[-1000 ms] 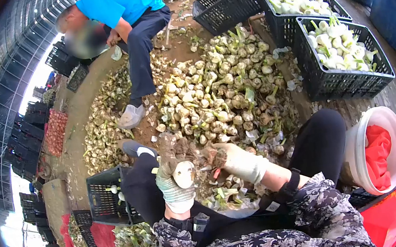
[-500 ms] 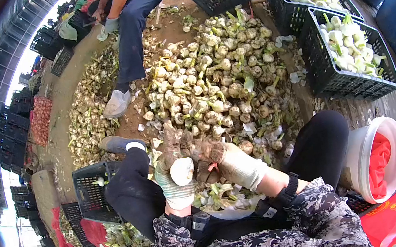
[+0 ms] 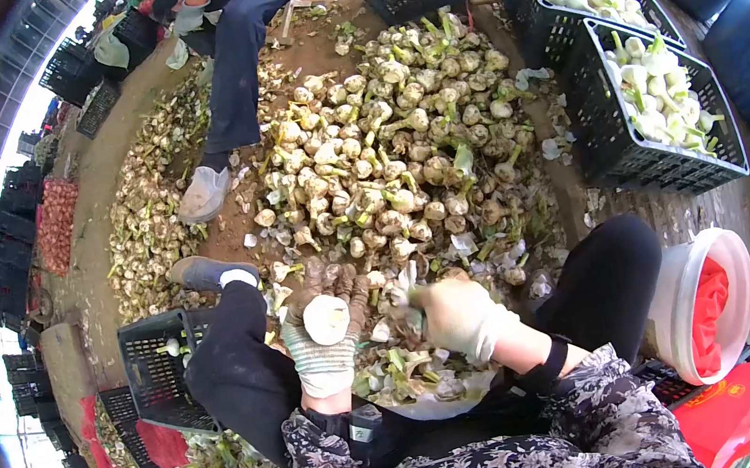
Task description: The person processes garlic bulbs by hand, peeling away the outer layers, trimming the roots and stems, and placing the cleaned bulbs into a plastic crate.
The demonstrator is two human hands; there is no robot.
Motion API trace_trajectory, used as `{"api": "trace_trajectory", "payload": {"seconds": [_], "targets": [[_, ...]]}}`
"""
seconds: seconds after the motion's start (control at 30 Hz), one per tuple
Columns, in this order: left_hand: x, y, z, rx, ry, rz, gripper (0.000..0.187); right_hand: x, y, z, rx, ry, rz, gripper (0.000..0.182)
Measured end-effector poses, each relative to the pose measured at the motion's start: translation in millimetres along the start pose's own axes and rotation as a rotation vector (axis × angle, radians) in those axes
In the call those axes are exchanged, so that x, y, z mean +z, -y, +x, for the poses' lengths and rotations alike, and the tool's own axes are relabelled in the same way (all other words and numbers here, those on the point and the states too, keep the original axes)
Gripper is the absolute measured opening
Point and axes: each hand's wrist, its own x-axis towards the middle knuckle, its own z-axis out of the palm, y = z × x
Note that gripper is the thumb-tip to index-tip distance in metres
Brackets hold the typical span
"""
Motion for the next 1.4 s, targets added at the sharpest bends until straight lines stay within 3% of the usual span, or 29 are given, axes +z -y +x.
{"api": "trace_trajectory", "payload": {"seconds": [0.03,0.07,0.13,0.2,0.23,0.27,0.33,0.37,0.4,0.43,0.47,0.5,0.63,0.7,0.73,0.8,0.93,0.97,1.0,1.03,1.07,1.1,1.13,1.2,1.23,1.27,1.3,1.33,1.4], "targets": [[3,1,-3,0.014,-0.059,0.046,0.043,-8,5,-2,-0.066,-0.110,0.169,0.031],[6,8,-7,0.067,0.028,0.105,0.046,-3,2,4,-0.236,-0.243,0.259,0.049],[-10,10,-7,0.031,-0.101,0.390,0.050,8,9,5,-0.347,-0.235,0.483,0.076],[-24,24,-10,0.207,0.118,0.893,0.044,38,12,13,-0.422,-0.208,0.603,0.077],[-28,28,-8,0.090,-0.006,0.631,0.039,41,16,13,-0.287,-0.120,0.539,0.076],[-29,33,-7,-0.017,-0.146,0.373,0.035,41,20,10,-0.313,-0.194,0.676,0.068],[21,52,-19,0.148,-0.242,0.523,0.031,21,20,0,-0.127,0.006,0.956,0.056],[16,40,-10,-0.069,-0.142,0.498,0.034,34,1,7,-0.033,0.034,1.100,0.048],[-11,39,-1,0.034,-0.161,0.598,0.043,0,3,-10,0.200,0.044,1.096,0.044],[-11,41,-6,0.099,-0.160,0.512,0.046,42,-55,18,0.034,0.066,1.624,0.040],[-7,45,-8,0.164,-0.157,0.422,0.049,-2,-24,-2,0.347,-0.110,2.054,0.039],[-2,46,-4,0.182,-0.180,0.509,0.051,9,-75,1,-0.254,0.169,2.174,0.042],[-24,47,7,0.049,-0.236,0.535,0.053,-28,-90,-14,-0.408,-0.025,1.972,0.045],[-26,50,2,0.034,-0.247,0.506,0.049,-51,-81,-22,-0.046,0.173,2.132,0.035],[-22,51,0,0.019,-0.263,0.480,0.047,-50,-86,-18,-0.042,0.172,2.131,0.035],[-17,50,0,-0.010,-0.281,0.462,0.043,-46,-96,-10,0.239,0.073,2.318,0.027],[-24,46,6,-0.002,-0.364,0.421,0.037,-87,-105,-9,0.417,-0.507,2.157,0.021],[-30,46,8,0.004,-0.376,0.417,0.040,-110,-111,-11,0.318,-0.565,2.194,0.027],[-34,46,10,0.009,-0.390,0.416,0.044,-124,-144,-6,0.081,-0.743,2.129,0.035],[-30,46,11,0.000,-0.424,0.388,0.039,-139,-176,-9,-0.380,-0.761,2.135,0.059],[-31,48,12,0.007,-0.399,0.400,0.038,-160,-217,-12,-0.836,-0.374,2.410,0.060],[-28,50,13,0.009,-0.436,0.415,0.038,-168,-163,-16,-0.633,-0.733,2.063,0.061],[-25,52,14,0.011,-0.472,0.431,0.037,-156,-160,-4,-0.310,-0.889,1.995,0.038],[-29,56,19,0.004,-0.511,0.417,0.036,-101,-154,33,-0.159,-0.515,1.776,0.035],[-30,56,21,-0.011,-0.494,0.425,0.035,-73,-124,38,0.141,-0.319,1.066,0.032],[-31,55,24,-0.024,-0.478,0.430,0.034,-61,-91,55,0.503,0.124,0.656,0.038],[-31,54,24,-0.033,-0.535,0.405,0.030,4,-101,55,0.203,-0.018,0.113,0.047],[-30,51,22,-0.027,-0.548,0.404,0.030,49,-110,59,0.181,-0.041,0.097,0.060],[-28,47,21,-0.010,-0.588,0.423,0.029,83,-99,75,0.312,0.239,-0.234,0.057]]}}
